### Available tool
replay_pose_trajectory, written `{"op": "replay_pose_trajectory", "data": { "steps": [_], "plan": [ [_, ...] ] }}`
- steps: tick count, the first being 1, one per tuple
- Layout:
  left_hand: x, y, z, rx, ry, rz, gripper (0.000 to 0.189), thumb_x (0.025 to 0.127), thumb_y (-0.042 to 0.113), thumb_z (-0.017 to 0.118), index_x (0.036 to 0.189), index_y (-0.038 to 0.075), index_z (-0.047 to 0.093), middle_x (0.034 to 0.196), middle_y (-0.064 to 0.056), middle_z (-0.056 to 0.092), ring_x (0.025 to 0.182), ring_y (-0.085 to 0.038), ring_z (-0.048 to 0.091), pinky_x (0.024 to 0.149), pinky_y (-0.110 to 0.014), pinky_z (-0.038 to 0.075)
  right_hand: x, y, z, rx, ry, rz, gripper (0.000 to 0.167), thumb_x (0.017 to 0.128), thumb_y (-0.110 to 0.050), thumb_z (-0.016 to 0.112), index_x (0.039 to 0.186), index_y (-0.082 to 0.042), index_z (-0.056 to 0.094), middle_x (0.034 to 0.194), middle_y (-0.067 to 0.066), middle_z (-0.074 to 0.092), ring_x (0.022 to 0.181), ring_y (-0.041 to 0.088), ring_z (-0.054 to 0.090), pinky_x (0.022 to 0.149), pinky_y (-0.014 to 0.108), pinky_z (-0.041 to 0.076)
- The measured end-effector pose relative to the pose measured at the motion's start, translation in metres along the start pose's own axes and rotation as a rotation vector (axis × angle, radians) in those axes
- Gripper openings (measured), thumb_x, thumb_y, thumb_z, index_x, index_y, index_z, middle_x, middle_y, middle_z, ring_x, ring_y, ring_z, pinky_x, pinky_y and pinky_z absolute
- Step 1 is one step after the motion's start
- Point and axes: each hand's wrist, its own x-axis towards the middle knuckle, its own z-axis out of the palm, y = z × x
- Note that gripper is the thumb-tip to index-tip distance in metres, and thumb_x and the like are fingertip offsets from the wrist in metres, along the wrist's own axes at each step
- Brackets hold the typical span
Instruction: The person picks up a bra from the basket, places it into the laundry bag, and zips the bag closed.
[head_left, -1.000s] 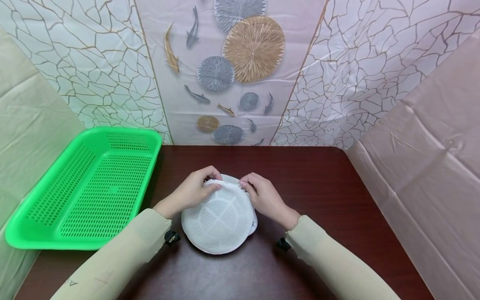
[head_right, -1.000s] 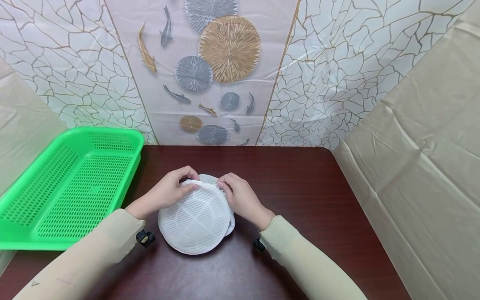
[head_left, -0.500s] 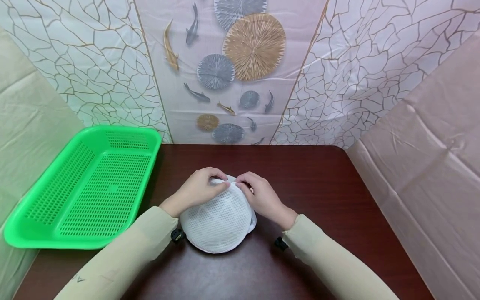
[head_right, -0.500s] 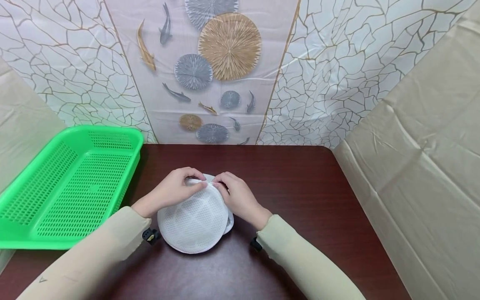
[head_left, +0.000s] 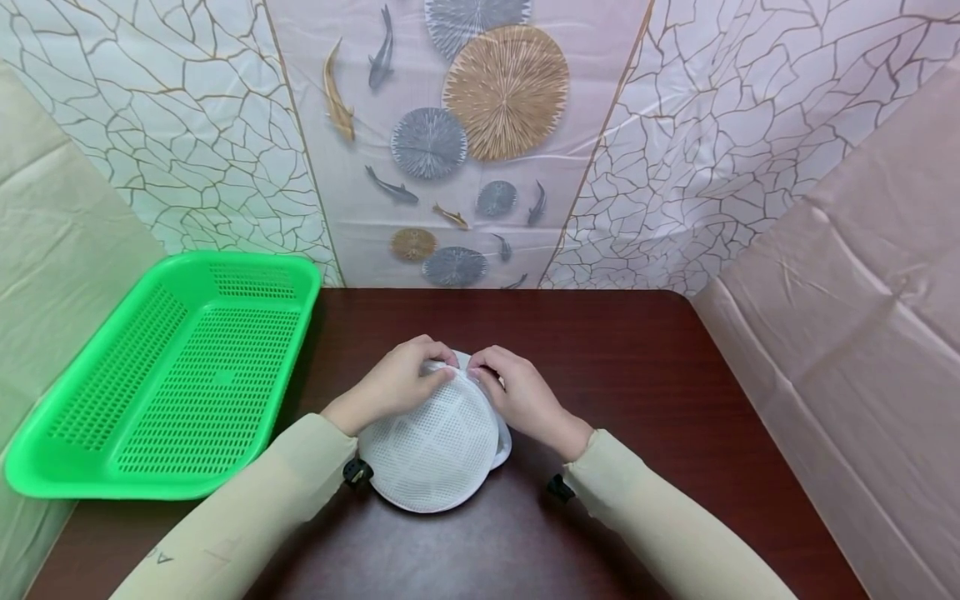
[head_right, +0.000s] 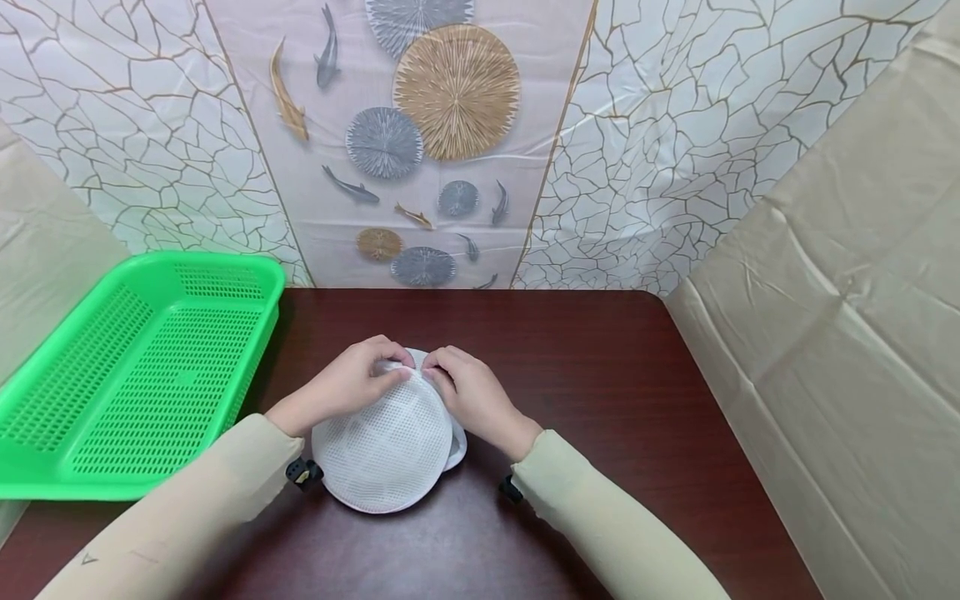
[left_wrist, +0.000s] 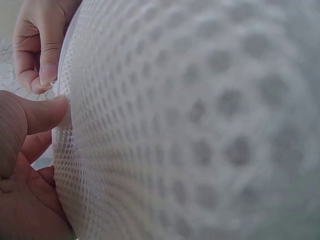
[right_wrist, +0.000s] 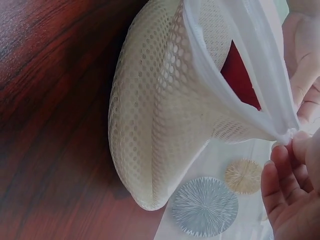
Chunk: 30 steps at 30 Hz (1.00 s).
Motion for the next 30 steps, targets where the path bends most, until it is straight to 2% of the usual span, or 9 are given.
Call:
{"op": "replay_pose_trajectory", "data": {
  "steps": [7,15,22,30],
  "plan": [
    [0.0005,0.0000,0.0017,0.022,0.023,0.034,0.004,0.092,0.016,0.067,0.096,0.015,0.067,0.094,0.001,0.058,0.088,-0.017,0.056,0.083,-0.036,0.046,-0.0007,0.0010,0.0005,-0.018,-0.012,0.000,0.004,0.096,-0.011,0.061,0.095,-0.014,0.063,0.094,-0.004,0.061,0.085,0.007,0.056,0.073,0.028,0.046],
    [-0.0010,-0.0003,0.0020,0.026,0.021,0.019,0.006,0.091,0.017,0.068,0.097,0.017,0.067,0.094,0.001,0.058,0.088,-0.017,0.056,0.083,-0.036,0.048,-0.0023,0.0024,0.0006,-0.034,-0.035,0.011,0.004,0.097,-0.012,0.059,0.096,-0.013,0.063,0.094,-0.005,0.059,0.082,0.007,0.055,0.072,0.027,0.046],
    [-0.0010,-0.0073,-0.0026,0.008,0.060,0.011,0.007,0.092,0.015,0.067,0.099,0.016,0.068,0.097,0.001,0.059,0.095,-0.018,0.057,0.088,-0.038,0.046,-0.0040,0.0032,-0.0010,-0.061,-0.040,0.015,0.004,0.097,-0.012,0.058,0.096,-0.012,0.062,0.093,-0.005,0.058,0.081,0.008,0.054,0.072,0.027,0.046],
    [-0.0014,-0.0092,-0.0043,-0.015,0.068,-0.003,0.009,0.091,0.014,0.067,0.100,0.015,0.069,0.098,0.000,0.060,0.096,-0.019,0.057,0.090,-0.039,0.046,-0.0052,0.0026,-0.0016,-0.053,-0.044,0.019,0.004,0.097,-0.010,0.059,0.097,-0.012,0.062,0.092,-0.005,0.058,0.078,0.008,0.053,0.070,0.027,0.046]
  ]
}}
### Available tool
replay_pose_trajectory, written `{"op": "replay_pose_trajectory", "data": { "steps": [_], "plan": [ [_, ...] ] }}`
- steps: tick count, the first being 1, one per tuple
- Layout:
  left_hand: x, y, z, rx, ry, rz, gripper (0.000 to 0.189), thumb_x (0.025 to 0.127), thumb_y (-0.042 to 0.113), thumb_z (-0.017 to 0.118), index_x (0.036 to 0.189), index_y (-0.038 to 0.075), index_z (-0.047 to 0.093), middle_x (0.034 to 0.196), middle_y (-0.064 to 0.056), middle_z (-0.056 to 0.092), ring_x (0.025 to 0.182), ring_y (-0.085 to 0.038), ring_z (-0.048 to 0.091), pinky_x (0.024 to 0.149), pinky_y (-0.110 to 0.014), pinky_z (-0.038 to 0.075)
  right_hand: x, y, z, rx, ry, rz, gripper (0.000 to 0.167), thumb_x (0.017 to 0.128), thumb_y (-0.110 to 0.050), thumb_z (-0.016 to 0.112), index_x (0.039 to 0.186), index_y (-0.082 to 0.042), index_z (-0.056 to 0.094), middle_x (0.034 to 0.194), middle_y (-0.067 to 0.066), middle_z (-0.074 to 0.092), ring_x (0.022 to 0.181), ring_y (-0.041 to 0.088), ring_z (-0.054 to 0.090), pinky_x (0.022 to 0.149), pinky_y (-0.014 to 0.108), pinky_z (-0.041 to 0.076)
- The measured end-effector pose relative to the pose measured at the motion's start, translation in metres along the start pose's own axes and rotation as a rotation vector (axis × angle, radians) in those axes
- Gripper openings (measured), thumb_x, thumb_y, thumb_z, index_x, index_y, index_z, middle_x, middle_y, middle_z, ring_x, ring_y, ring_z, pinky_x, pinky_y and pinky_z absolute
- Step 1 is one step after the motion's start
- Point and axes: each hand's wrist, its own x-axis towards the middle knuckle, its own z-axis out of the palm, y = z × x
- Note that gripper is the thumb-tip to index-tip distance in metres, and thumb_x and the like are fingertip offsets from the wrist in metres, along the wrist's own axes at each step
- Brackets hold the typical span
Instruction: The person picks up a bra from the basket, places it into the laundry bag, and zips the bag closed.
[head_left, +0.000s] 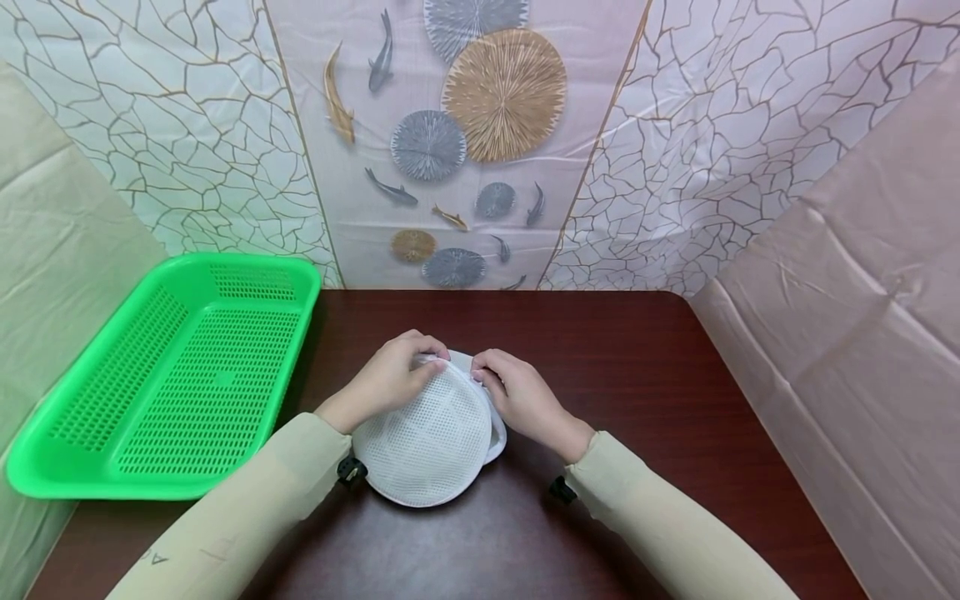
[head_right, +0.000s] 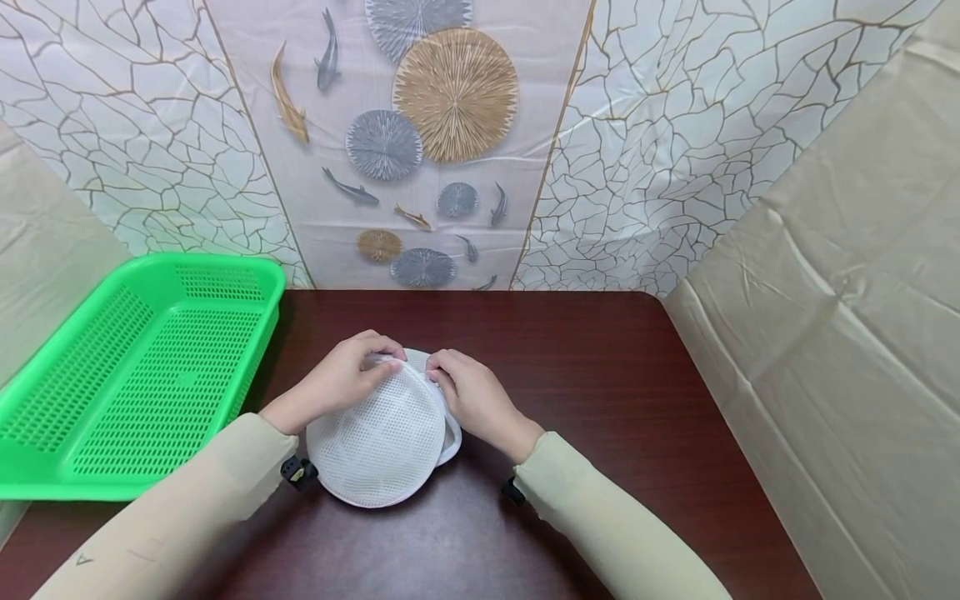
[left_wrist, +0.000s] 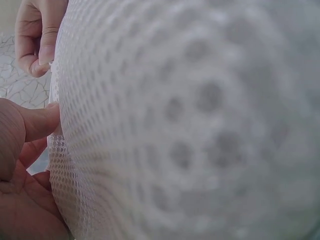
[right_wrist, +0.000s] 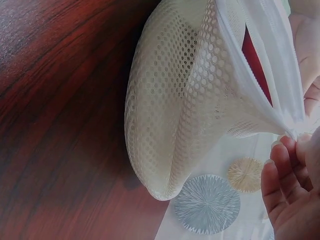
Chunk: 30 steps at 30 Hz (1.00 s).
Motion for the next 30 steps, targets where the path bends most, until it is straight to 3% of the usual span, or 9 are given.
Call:
{"op": "replay_pose_trajectory", "data": {
  "steps": [25,30],
  "plan": [
    [0.0004,-0.0063,-0.0047,-0.012,0.095,-0.026,0.008,0.091,0.016,0.068,0.099,0.015,0.070,0.096,-0.003,0.061,0.092,-0.022,0.057,0.087,-0.040,0.045,-0.0012,0.0006,-0.0005,0.009,0.036,-0.022,0.004,0.097,-0.013,0.058,0.094,-0.012,0.059,0.089,-0.004,0.057,0.078,0.009,0.053,0.069,0.027,0.046],
    [-0.0009,-0.0073,-0.0079,0.001,0.112,-0.071,0.007,0.093,0.017,0.066,0.099,0.016,0.069,0.100,-0.003,0.060,0.094,-0.022,0.056,0.089,-0.041,0.045,-0.0020,-0.0005,-0.0018,0.011,0.037,-0.014,0.004,0.097,-0.013,0.059,0.093,-0.012,0.059,0.090,-0.005,0.057,0.078,0.008,0.052,0.069,0.027,0.046]
  ]
}}
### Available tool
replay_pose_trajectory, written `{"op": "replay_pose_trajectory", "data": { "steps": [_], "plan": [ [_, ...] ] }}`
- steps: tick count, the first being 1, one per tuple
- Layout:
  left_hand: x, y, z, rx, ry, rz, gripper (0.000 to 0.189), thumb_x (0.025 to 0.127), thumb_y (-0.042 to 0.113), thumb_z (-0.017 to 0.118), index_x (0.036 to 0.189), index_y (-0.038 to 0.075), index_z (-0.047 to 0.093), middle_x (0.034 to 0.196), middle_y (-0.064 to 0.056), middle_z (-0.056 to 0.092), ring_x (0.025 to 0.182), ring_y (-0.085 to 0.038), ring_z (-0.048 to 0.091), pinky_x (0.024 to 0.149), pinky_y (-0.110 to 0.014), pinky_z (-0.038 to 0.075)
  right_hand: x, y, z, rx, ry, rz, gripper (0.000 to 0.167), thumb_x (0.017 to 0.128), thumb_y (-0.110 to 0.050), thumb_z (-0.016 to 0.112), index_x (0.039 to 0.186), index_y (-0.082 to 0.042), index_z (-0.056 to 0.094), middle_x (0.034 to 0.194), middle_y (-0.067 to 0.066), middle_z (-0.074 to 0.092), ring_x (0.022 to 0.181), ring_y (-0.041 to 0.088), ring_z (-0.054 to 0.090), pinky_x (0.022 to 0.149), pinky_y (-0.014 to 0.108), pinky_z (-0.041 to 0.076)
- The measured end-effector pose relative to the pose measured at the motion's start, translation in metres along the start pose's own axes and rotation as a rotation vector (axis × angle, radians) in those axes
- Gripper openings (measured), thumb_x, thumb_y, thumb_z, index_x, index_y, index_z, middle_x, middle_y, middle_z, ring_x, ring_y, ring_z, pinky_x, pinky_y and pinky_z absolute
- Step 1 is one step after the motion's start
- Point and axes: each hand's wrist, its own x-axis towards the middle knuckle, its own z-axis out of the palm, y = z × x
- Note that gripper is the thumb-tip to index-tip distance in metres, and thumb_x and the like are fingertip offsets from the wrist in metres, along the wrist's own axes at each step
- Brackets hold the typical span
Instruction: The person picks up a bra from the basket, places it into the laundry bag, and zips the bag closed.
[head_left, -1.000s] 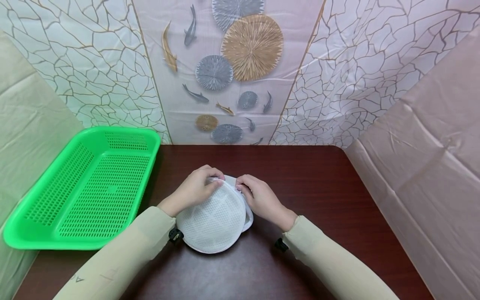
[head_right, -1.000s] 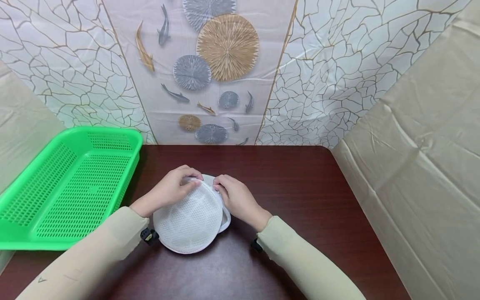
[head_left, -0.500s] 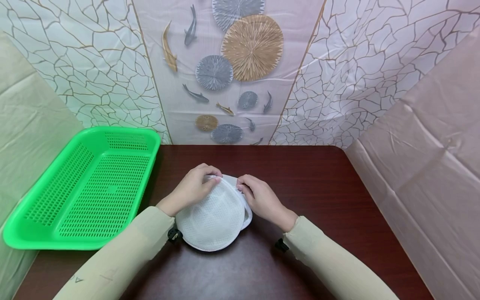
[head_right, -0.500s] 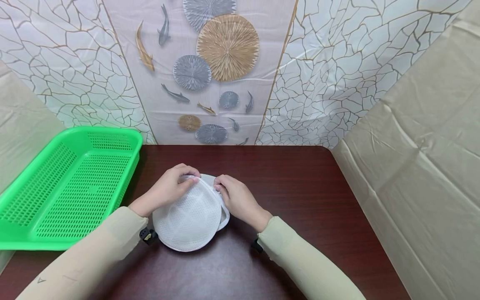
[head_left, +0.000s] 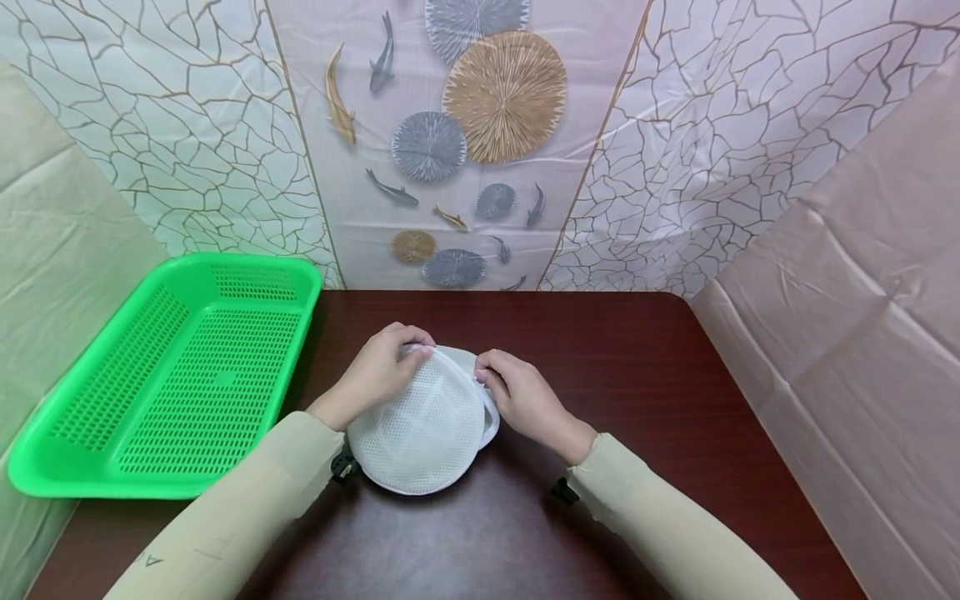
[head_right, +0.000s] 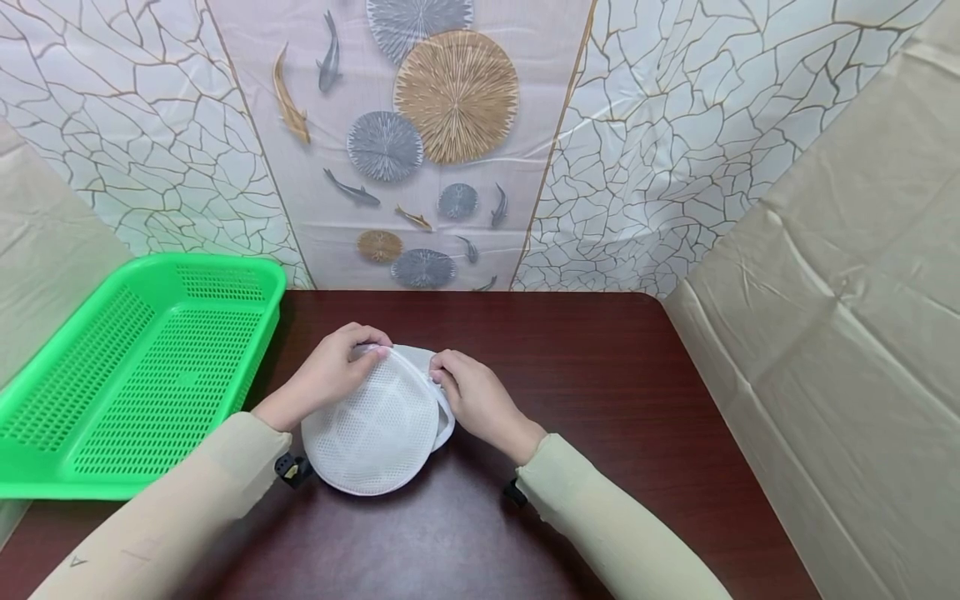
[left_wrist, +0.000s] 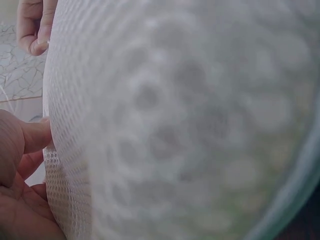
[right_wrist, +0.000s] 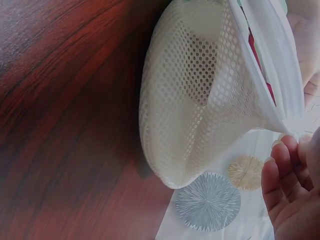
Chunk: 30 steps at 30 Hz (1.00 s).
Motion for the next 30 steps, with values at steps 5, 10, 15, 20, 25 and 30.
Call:
{"op": "replay_pose_trajectory", "data": {
  "steps": [5,10,15,20,25,30],
  "plan": [
    [0.000,-0.002,-0.001,0.007,0.012,-0.030,0.008,0.094,0.018,0.064,0.101,0.015,0.067,0.102,-0.006,0.059,0.093,-0.024,0.055,0.089,-0.041,0.045,-0.001,0.001,0.000,-0.001,0.009,0.012,0.004,0.095,-0.012,0.061,0.093,-0.012,0.058,0.091,-0.005,0.057,0.080,0.007,0.053,0.071,0.028,0.046],
    [0.001,0.002,-0.002,0.011,0.027,-0.032,0.011,0.094,0.020,0.063,0.100,0.013,0.069,0.107,-0.006,0.058,0.103,-0.025,0.050,0.092,-0.043,0.041,-0.001,0.002,0.000,-0.003,0.037,0.019,0.004,0.095,-0.009,0.061,0.094,-0.012,0.059,0.091,-0.005,0.057,0.080,0.008,0.053,0.071,0.028,0.046],
    [0.002,0.010,-0.001,0.055,0.033,0.036,0.013,0.092,0.024,0.066,0.100,0.017,0.072,0.111,-0.001,0.061,0.110,-0.027,0.048,0.094,-0.049,0.029,0.000,0.001,0.000,-0.002,0.048,0.023,0.002,0.097,-0.012,0.058,0.097,-0.011,0.060,0.091,-0.004,0.057,0.079,0.008,0.052,0.069,0.028,0.046],
    [0.002,0.018,0.004,0.107,-0.038,0.126,0.018,0.091,0.025,0.067,0.105,0.015,0.072,0.107,0.001,0.066,0.105,-0.025,0.055,0.095,-0.049,0.025,0.003,-0.002,0.000,0.011,0.044,0.024,0.003,0.096,-0.010,0.059,0.097,-0.013,0.059,0.091,-0.005,0.057,0.078,0.008,0.052,0.070,0.027,0.046],
    [0.002,0.021,0.009,0.110,-0.079,0.137,0.011,0.091,0.020,0.068,0.101,0.014,0.070,0.103,0.001,0.066,0.101,-0.023,0.057,0.094,-0.047,0.028,0.002,-0.004,0.000,0.019,0.023,0.034,0.004,0.096,-0.010,0.060,0.098,-0.013,0.061,0.093,-0.005,0.057,0.081,0.008,0.053,0.071,0.027,0.046],
    [0.002,0.018,0.013,0.116,-0.068,0.145,0.007,0.091,0.017,0.068,0.097,0.013,0.069,0.100,0.000,0.066,0.100,-0.023,0.058,0.092,-0.045,0.031,0.000,-0.001,0.002,0.016,0.007,0.029,0.004,0.097,-0.014,0.060,0.099,-0.014,0.063,0.096,-0.006,0.060,0.086,0.006,0.056,0.074,0.027,0.048]
  ]
}}
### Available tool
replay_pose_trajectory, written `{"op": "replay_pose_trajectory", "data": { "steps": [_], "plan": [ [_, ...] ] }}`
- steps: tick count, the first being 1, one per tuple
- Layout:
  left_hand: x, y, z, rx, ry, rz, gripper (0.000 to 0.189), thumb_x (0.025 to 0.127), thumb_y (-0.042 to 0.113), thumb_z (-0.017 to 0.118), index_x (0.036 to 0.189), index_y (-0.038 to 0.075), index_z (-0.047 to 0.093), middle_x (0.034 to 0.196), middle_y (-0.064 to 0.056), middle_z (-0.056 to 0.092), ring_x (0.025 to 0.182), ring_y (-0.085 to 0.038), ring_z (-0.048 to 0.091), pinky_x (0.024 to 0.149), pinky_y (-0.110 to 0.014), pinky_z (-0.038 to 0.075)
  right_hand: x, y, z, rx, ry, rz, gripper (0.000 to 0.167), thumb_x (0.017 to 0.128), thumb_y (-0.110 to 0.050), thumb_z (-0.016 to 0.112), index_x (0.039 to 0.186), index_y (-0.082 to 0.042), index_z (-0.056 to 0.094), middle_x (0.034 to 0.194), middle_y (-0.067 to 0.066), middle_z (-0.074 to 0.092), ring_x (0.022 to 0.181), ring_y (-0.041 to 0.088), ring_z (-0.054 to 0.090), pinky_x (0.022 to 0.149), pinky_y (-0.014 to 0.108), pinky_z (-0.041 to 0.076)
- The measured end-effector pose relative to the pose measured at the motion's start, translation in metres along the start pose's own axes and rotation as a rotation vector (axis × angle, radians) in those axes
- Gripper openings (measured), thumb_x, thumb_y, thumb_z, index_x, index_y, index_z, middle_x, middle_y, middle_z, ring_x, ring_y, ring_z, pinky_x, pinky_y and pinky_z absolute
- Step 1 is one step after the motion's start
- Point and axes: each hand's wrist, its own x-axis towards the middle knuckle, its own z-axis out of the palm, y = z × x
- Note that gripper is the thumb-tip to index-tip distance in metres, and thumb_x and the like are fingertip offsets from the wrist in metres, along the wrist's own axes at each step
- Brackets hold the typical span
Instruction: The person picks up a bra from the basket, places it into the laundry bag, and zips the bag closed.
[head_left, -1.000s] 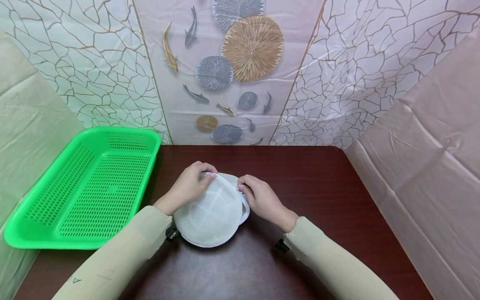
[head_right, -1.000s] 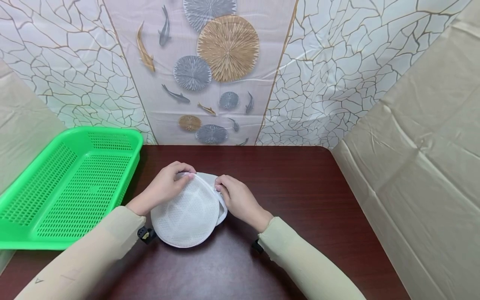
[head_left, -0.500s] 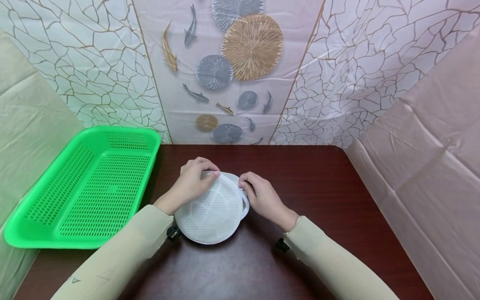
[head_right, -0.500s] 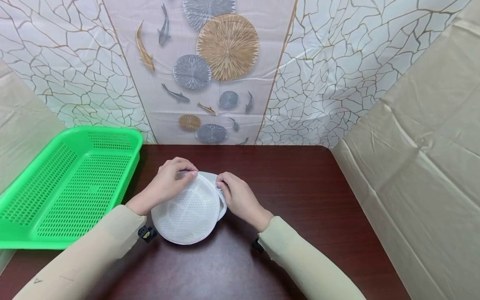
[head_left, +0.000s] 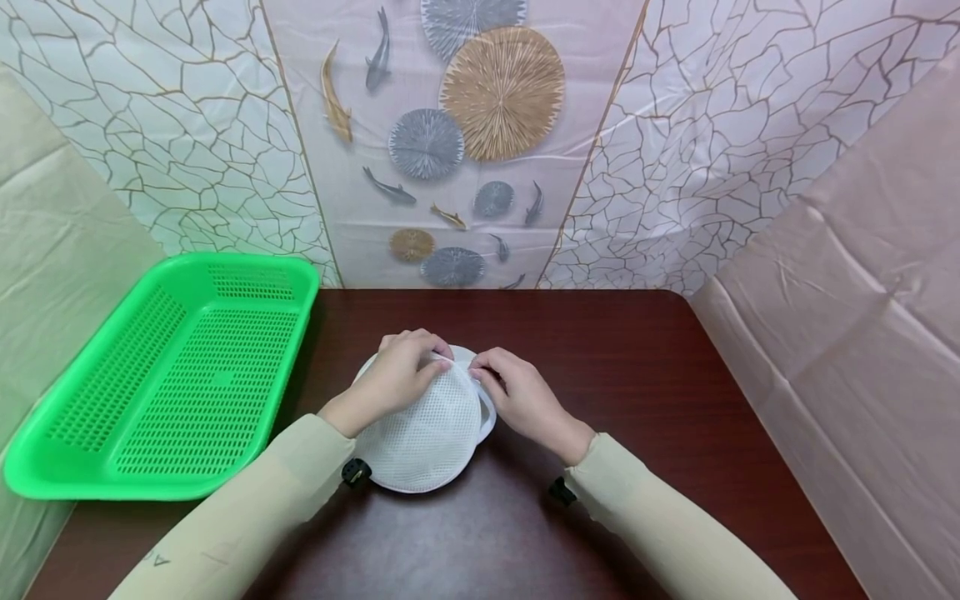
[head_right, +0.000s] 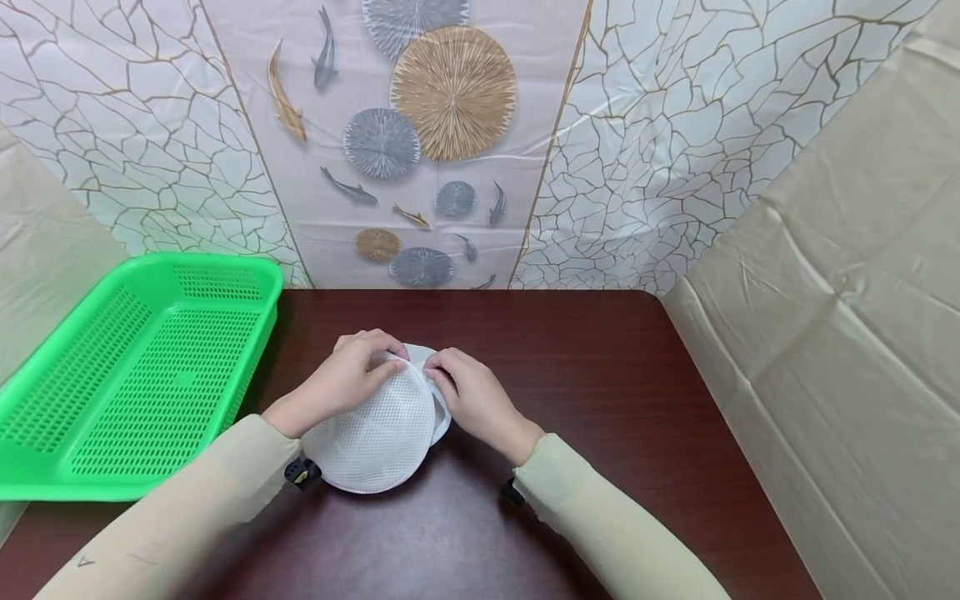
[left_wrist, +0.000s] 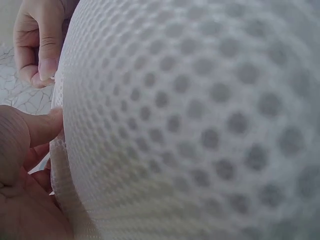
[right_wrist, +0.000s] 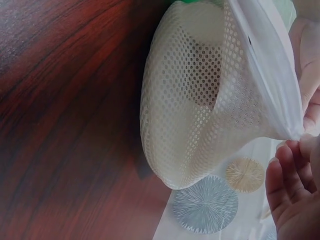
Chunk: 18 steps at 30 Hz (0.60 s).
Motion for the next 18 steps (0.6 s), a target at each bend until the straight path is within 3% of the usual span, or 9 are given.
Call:
{"op": "replay_pose_trajectory", "data": {
  "steps": [10,18],
  "plan": [
    [-0.0010,0.0010,-0.0014,-0.009,0.063,0.000,0.005,0.092,0.017,0.067,0.095,0.013,0.068,0.096,0.000,0.065,0.095,-0.023,0.059,0.090,-0.044,0.036,0.0004,-0.0017,0.0005,0.002,0.021,-0.014,0.003,0.097,-0.014,0.059,0.097,-0.012,0.062,0.092,-0.006,0.059,0.080,0.007,0.054,0.070,0.027,0.047],
    [-0.0013,0.0027,-0.0061,-0.028,0.063,-0.025,0.006,0.092,0.018,0.067,0.095,0.014,0.069,0.097,0.000,0.065,0.098,-0.024,0.059,0.094,-0.046,0.037,0.0001,-0.0031,0.0006,-0.015,0.031,-0.016,0.002,0.097,-0.013,0.058,0.096,-0.012,0.060,0.088,-0.005,0.057,0.076,0.008,0.052,0.068,0.027,0.046]
  ]
}}
